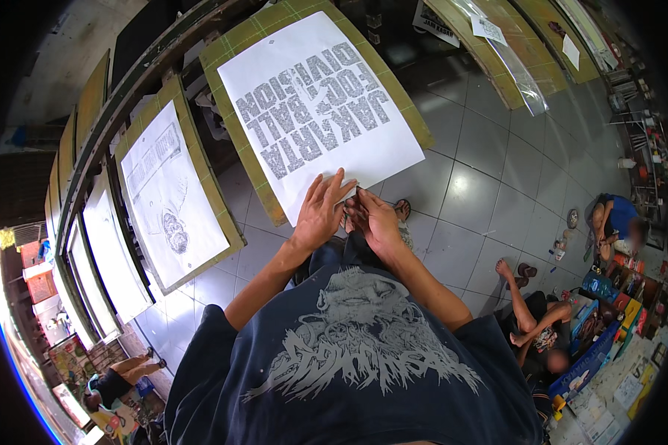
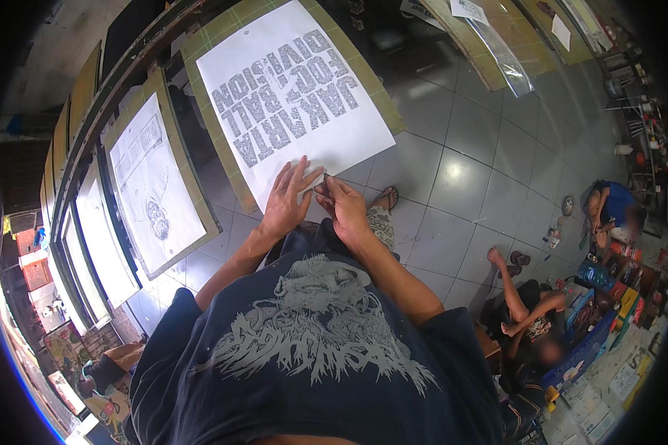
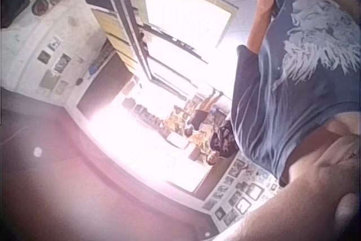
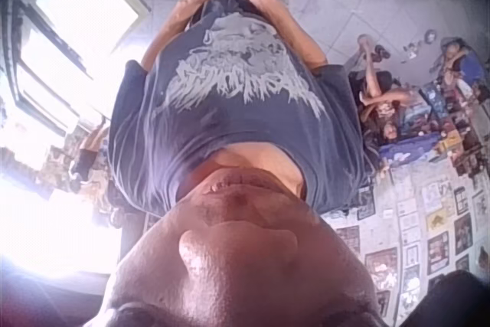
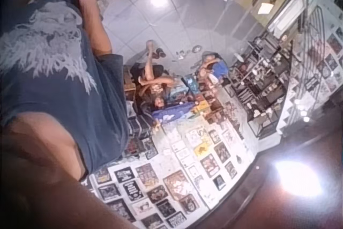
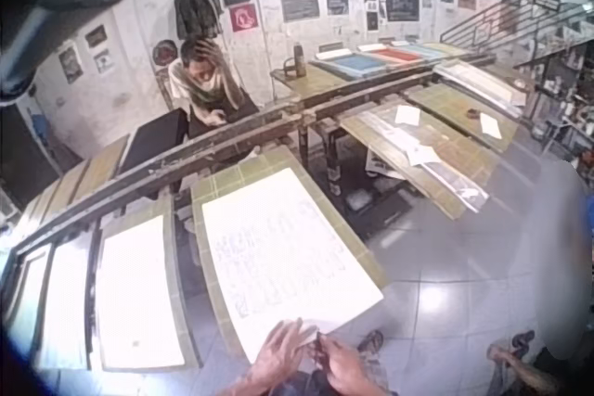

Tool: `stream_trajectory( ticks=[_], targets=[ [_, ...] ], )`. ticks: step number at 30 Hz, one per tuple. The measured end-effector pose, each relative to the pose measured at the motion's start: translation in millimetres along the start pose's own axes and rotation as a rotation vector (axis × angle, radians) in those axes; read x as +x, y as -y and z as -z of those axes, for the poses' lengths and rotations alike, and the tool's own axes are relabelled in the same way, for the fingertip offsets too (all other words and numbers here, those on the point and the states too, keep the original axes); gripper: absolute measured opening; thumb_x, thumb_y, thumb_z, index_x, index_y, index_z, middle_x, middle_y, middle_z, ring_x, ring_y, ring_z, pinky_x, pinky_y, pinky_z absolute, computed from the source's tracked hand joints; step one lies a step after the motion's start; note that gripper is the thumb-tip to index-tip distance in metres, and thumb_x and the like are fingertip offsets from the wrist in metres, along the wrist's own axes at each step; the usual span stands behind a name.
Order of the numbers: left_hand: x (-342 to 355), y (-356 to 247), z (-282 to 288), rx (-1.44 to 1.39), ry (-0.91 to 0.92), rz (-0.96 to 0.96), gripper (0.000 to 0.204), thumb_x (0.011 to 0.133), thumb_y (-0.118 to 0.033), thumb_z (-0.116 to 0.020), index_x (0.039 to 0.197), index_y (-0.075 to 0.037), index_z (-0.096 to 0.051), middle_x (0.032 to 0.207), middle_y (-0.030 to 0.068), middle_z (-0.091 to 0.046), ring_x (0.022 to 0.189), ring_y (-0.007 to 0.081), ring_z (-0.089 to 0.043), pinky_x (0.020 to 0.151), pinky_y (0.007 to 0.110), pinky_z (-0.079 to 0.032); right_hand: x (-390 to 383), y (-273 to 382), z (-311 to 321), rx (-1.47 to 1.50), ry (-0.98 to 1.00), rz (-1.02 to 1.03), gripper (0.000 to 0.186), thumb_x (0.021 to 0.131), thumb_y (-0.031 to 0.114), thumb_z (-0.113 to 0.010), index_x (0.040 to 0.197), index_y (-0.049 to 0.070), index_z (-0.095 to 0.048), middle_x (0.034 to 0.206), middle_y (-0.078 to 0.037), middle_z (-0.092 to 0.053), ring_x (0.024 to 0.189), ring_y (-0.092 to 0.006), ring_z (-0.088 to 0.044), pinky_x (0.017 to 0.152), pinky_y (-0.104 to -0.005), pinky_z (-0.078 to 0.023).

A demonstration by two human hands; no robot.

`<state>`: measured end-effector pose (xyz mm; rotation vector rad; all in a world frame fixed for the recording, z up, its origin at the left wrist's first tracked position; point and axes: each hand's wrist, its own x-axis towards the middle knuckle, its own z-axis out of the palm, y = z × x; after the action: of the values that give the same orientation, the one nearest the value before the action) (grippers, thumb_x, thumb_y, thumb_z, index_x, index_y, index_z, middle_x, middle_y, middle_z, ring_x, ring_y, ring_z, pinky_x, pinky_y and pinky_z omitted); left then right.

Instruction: The person prepares screen printing frames by applying tape to the edges and securing stencils. They use scissors to cut tape and place paper stencils onto the frames, smoothing them down. The person then lifts and positions the frames on a workbench.

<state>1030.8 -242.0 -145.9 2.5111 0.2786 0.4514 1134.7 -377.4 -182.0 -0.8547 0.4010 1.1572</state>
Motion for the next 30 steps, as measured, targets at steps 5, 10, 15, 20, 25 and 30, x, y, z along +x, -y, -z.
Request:
stream_trajectory(
  ticks=[5,10,15,20,25,30],
  targets=[
    [0,1,-1,-0.009,-0.006,-0.001,0.074,0.087,0.0,-0.063,0.156,-0.003,-0.035,0.147,0.0041,-0.058,0.133,0.0311,-0.052,0.121,0.051,-0.033,1,0,-2,0.014,0.024,-0.003,0.023,0.104,0.021,-0.063,0.117,0.002,-0.067,0.105,-0.002,-0.068,0.097,-0.0133,-0.068,0.081,-0.0256,-0.06],
    [-1,2,-1,0.006,0.012,-0.002,0.069,0.087,-0.002,-0.064,0.153,-0.007,-0.044,0.153,0.0081,-0.051,0.133,0.0316,-0.052,0.121,0.052,-0.033,3,0,-1,0.009,0.021,-0.019,0.024,0.104,0.023,-0.064,0.117,0.004,-0.067,0.104,-0.001,-0.068,0.097,-0.0128,-0.068,0.08,-0.0251,-0.059],
    [-2,1,0,0.033,0.01,-0.006,0.067,0.086,-0.003,-0.065,0.15,-0.008,-0.048,0.154,0.0109,-0.048,0.134,0.0319,-0.051,0.121,0.053,-0.033,0,3,-5,-0.01,-0.015,-0.023,0.025,0.103,0.024,-0.065,0.118,0.005,-0.067,0.103,-0.001,-0.068,0.095,-0.0122,-0.067,0.079,-0.0254,-0.058],
    [-1,1,3,0.085,0.033,-0.029,0.077,0.087,-0.006,-0.068,0.155,-0.001,-0.032,0.145,0.0046,-0.06,0.134,0.0329,-0.051,0.121,0.052,-0.034,-7,9,-12,-0.001,-0.011,-0.01,0.031,0.101,0.032,-0.067,0.115,0.005,-0.067,0.103,-0.001,-0.067,0.092,-0.0126,-0.067,0.077,-0.0257,-0.057],
    [0,-2,4,0.025,0.011,-0.013,0.081,0.088,-0.008,-0.069,0.157,0.001,-0.027,0.142,0.0031,-0.063,0.136,0.0323,-0.051,0.121,0.051,-0.034,-11,14,-16,-0.004,-0.051,-0.021,0.041,0.1,0.042,-0.068,0.114,0.003,-0.066,0.1,-0.004,-0.067,0.089,-0.0141,-0.067,0.077,-0.0275,-0.056],
    [-2,-1,5,-0.008,0.03,0.004,0.074,0.087,-0.006,-0.064,0.156,-0.004,-0.036,0.151,0.0054,-0.054,0.138,0.03,-0.047,0.124,0.051,-0.028,-10,19,-16,0.026,-0.072,-0.035,0.048,0.1,0.046,-0.064,0.117,0.002,-0.065,0.101,-0.006,-0.067,0.088,-0.0161,-0.066,0.078,-0.0293,-0.055]
  ],
)
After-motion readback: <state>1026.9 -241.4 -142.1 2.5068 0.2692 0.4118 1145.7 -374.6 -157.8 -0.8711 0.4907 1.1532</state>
